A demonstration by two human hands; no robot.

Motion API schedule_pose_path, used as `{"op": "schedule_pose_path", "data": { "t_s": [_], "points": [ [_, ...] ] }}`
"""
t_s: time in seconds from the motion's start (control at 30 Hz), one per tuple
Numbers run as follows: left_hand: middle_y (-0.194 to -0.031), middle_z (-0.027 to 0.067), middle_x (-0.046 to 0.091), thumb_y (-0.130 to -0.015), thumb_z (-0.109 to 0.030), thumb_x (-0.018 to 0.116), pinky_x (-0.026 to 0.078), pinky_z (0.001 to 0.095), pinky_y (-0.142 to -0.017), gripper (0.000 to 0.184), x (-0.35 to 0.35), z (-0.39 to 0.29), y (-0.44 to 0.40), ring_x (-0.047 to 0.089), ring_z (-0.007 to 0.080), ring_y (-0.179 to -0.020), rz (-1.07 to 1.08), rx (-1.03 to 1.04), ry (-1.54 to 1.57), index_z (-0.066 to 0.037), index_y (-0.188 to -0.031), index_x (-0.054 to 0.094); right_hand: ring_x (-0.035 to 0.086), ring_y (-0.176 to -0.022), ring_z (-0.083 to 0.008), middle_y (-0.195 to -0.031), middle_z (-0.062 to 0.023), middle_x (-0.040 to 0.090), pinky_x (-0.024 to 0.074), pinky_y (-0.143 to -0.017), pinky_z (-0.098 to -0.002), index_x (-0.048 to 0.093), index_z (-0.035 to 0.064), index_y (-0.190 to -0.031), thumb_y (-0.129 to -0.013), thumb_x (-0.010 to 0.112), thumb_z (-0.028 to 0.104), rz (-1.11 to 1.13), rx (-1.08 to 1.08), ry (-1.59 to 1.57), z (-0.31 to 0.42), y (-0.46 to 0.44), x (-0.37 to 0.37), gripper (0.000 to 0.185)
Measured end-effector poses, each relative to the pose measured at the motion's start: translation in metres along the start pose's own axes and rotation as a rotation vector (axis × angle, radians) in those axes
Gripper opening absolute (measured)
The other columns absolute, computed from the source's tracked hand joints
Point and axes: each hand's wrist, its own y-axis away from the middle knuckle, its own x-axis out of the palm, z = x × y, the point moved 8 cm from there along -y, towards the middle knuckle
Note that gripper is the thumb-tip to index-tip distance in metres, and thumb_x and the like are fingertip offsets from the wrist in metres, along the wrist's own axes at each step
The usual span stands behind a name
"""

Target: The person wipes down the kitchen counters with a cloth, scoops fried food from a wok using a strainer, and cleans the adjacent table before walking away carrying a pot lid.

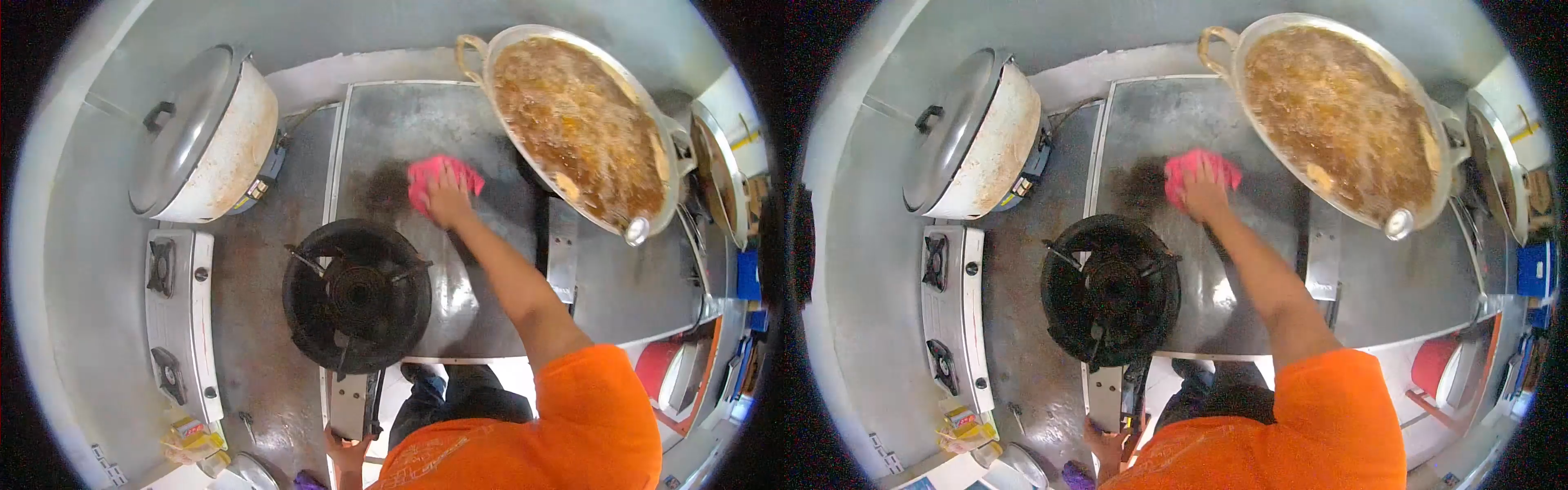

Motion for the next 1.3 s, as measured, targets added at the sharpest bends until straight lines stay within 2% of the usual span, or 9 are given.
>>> {"op": "schedule_pose_path", "data": {
  "t_s": [0.07,0.2,0.37,0.53,0.73,0.83,1.0,1.1,1.3],
  "points": [
    [-0.136,0.0171,0.051,-0.048,0.002,0.096,0.051,0.0437,-0.1,0.116,0.002,-0.021,0.0,0.053,0.0294,-0.124,0.031,0.122,-0.2,0.001,-0.146,0.034,0.014,-0.153,-0.0389,-0.163,-0.0246,0.019,0.0123,-0.12,-0.0621,0.039,0.0098,-0.151,-0.098,0.049,0.05,-0.071,0.077,-0.023,-0.007,-0.076,0.014,0.067],
    [-0.14,0.0191,0.048,-0.052,0.006,0.094,0.058,0.0443,-0.092,0.123,0.009,0.008,0.004,0.057,0.0323,-0.121,-0.025,-0.087,0.247,-0.003,-0.154,0.024,0.016,-0.152,-0.0397,-0.163,-0.0247,0.019,0.0106,-0.12,-0.0619,0.037,0.0137,-0.153,-0.099,0.041,0.052,-0.141,0.19,-0.061,-0.002,-0.2,0.01,0.066],
    [-0.123,0.0184,0.059,-0.059,-0.001,0.091,0.057,0.0423,-0.089,0.087,-0.003,0.079,0.007,0.063,0.0297,-0.11,-0.188,-0.177,0.194,0.007,-0.132,0.044,0.023,-0.151,-0.0355,-0.162,-0.019,0.027,0.0156,-0.119,-0.0605,0.042,0.0142,-0.15,-0.101,0.04,0.043,-0.046,-0.019,-0.023,0.044,-0.224,0.032,0.057],
    [-0.103,0.013,0.066,-0.059,-0.002,0.092,0.056,0.0368,-0.081,0.072,0.0,0.063,0.002,0.065,0.0218,-0.097,-0.143,-0.139,0.195,0.004,-0.119,0.051,0.043,-0.14,-0.0317,-0.145,-0.0166,0.052,0.037,-0.106,-0.0567,0.06,0.0113,-0.129,-0.094,0.056,0.026,-0.119,-0.428,-0.117,0.081,-0.079,0.024,0.038],
    [-0.098,0.0144,0.068,-0.057,-0.016,0.091,0.055,0.0376,-0.077,0.076,0.036,-0.09,-0.007,0.068,0.0256,-0.088,-0.186,0.127,-0.269,0.0,-0.122,0.055,0.039,-0.143,-0.0303,-0.147,-0.0169,0.051,0.0302,-0.111,-0.0559,0.06,0.0121,-0.133,-0.089,0.057,0.019,-0.202,-0.185,-0.167,0.061,0.192,-0.009,0.044],
    [-0.1,0.0171,0.07,-0.057,-0.023,0.091,0.054,0.041,-0.077,0.072,0.071,-0.089,-0.043,0.069,0.0319,-0.088,-0.192,0.352,-0.117,-0.001,-0.118,0.06,0.04,-0.142,-0.0316,-0.143,-0.0164,0.053,0.0315,-0.11,-0.0581,0.061,0.0125,-0.13,-0.088,0.058,0.019,0.101,-0.091,-0.094,0.081,0.265,-0.007,0.043],
    [-0.101,0.0215,0.07,-0.059,-0.024,0.092,0.052,0.0462,-0.083,0.065,0.13,-0.151,-0.06,0.068,0.0404,-0.092,-0.096,0.309,-0.022,0.001,-0.111,0.062,0.044,-0.138,-0.0333,-0.138,-0.0171,0.056,0.0388,-0.106,-0.0549,0.065,0.0152,-0.124,-0.082,0.064,0.016,0.125,-0.309,-0.184,0.089,0.386,-0.048,0.042],
    [-0.098,0.021,0.072,-0.061,-0.029,0.093,0.054,0.0408,-0.081,0.067,0.164,-0.157,-0.074,0.07,0.036,-0.092,-0.119,0.46,-0.026,0.004,-0.112,0.063,0.057,-0.124,-0.0351,-0.129,-0.0171,0.062,0.0449,-0.104,-0.0509,0.07,0.0153,-0.115,-0.087,0.055,0.01,0.051,-0.154,-0.064,0.021,0.465,-0.065,0.032],
    [-0.144,0.0295,0.047,-0.073,-0.026,0.086,0.033,0.0427,-0.116,0.094,0.16,-0.149,-0.081,0.046,0.0433,-0.134,-0.156,0.533,0.022,0.009,-0.144,0.035,0.071,-0.087,-0.0299,-0.101,-0.0154,0.074,0.0552,-0.08,-0.0395,0.074,0.0073,-0.107,-0.085,0.056,-0.003,0.242,0.449,-0.223,-0.11,0.565,-0.16,0.03]
  ]
}}
